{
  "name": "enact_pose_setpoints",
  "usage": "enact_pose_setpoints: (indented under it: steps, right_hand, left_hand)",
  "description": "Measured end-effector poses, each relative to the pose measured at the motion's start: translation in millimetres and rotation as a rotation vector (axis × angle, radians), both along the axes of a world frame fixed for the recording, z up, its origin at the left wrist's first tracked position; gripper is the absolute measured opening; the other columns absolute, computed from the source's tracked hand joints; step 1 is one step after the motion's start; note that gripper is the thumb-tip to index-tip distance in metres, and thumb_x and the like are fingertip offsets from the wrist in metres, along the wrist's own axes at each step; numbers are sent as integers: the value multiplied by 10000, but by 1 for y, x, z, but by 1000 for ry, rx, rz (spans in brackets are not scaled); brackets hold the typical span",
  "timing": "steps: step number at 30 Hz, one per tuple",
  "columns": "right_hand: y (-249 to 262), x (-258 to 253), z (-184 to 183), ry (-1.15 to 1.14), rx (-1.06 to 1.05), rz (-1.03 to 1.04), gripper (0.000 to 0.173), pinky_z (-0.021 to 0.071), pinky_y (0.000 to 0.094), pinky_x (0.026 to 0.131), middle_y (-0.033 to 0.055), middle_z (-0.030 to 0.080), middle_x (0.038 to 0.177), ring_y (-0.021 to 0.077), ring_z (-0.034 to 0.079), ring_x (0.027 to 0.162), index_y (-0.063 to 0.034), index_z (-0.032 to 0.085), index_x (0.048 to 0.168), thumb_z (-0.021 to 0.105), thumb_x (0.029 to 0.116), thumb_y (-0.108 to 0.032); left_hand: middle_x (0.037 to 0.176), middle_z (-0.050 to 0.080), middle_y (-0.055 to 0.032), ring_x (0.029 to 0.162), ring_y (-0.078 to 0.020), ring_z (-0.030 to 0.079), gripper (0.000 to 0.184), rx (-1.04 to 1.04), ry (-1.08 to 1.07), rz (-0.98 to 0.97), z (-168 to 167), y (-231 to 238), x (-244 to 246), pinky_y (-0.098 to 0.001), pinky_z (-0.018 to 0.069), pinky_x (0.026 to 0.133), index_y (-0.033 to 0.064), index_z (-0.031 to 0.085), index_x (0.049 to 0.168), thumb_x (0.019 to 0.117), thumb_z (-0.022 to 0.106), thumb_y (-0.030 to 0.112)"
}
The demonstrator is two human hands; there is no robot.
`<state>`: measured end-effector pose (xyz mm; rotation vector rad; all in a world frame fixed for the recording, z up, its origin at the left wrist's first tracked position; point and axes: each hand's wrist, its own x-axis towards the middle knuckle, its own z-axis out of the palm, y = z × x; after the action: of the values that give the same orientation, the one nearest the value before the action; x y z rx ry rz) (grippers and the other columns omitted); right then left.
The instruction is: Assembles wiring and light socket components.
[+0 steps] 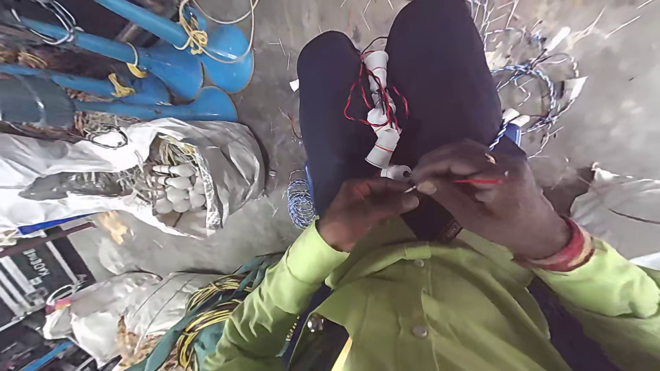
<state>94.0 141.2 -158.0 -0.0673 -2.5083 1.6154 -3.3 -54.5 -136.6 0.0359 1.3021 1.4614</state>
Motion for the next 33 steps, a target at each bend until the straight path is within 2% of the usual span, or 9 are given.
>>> enact_pose_setpoints:
  steps: [2, 3, 7, 9, 14, 17, 21, 28, 33]
  right_hand:
    - [5, 1, 5, -24, -107, -50, 413, 562, 222, 876, 43, 678, 1135, 60, 646, 1028, -20, 656, 1229, 700, 960, -330]
    - [8, 2, 7, -12, -134, -76, 438, 567, 200, 846, 22, 673, 1116, 42, 649, 1001, -20, 630, 1244, 734, 934, -311]
    - [13, 7, 8, 97, -174, -134, 276, 579, 193, 824, -56, 702, 1009, 11, 670, 909, -60, 664, 1114, 779, 898, -188]
    - [13, 8, 7, 140, -187, -148, 183, 589, 206, 831, -40, 728, 1011, 31, 690, 922, -64, 712, 1046, 782, 899, -148]
    - [10, 5, 10, 215, -198, -173, 131, 593, 249, 864, -12, 712, 1051, 78, 681, 985, -72, 740, 1021, 754, 901, -122]
    - [7, 9, 7, 311, -59, -188, 103, 578, 242, 823, 29, 700, 1055, 95, 670, 987, -74, 707, 998, 717, 904, -115]
    - [1, 14, 1, 469, 233, -75, 102, 531, 370, 921, 86, 682, 1080, 212, 638, 1046, -105, 719, 1033, 738, 934, -122]
    - [-4, 9, 9, 311, 311, -20, 136, 484, 357, 926, 129, 671, 1089, 244, 599, 1062, -82, 764, 1069, 695, 971, -146]
    - [-3, 12, 14, 156, 268, -135, 124, 497, 360, 890, 107, 736, 958, 195, 653, 960, -68, 807, 996, 748, 928, -154]
  left_hand:
    - [825, 716, -5, 683, -40, 631, 128, -11, -23, 28, 0, 0, 1, -205, 538, 621, 21, 740, 1019, 918, 663, 6]
    - [831, 716, -6, 688, -39, 631, 129, -19, -33, 41, 0, 0, 2, -202, 538, 627, 25, 736, 1024, 916, 669, 9]
    - [847, 715, -25, 677, -43, 623, 135, 17, -115, 108, -2, -2, 1, -196, 531, 616, 28, 733, 1035, 912, 681, 8]
    - [831, 712, -31, 663, -43, 617, 124, 29, -128, 119, -3, -1, 1, -195, 527, 611, 22, 734, 1021, 912, 679, 5]
    - [810, 712, -7, 666, -41, 624, 135, 1, -116, 122, -2, 2, -1, -200, 536, 633, 41, 742, 1005, 906, 666, -11]
    - [781, 688, -5, 642, -44, 610, 123, 6, -149, 136, -2, 5, -1, -201, 532, 616, 40, 729, 1023, 921, 666, 15]
    - [786, 686, -3, 648, -45, 616, 109, 6, -180, 158, -1, 5, 0, -201, 540, 614, 43, 731, 1018, 935, 660, 36]
    - [827, 702, -3, 678, -37, 620, 135, 50, -74, 177, -1, 4, 6, -199, 534, 623, 37, 730, 1040, 936, 647, 15]
    - [815, 689, -33, 638, -45, 576, 113, -6, 28, 203, 2, 10, 10, -190, 493, 579, -8, 725, 1032, 937, 666, -20]
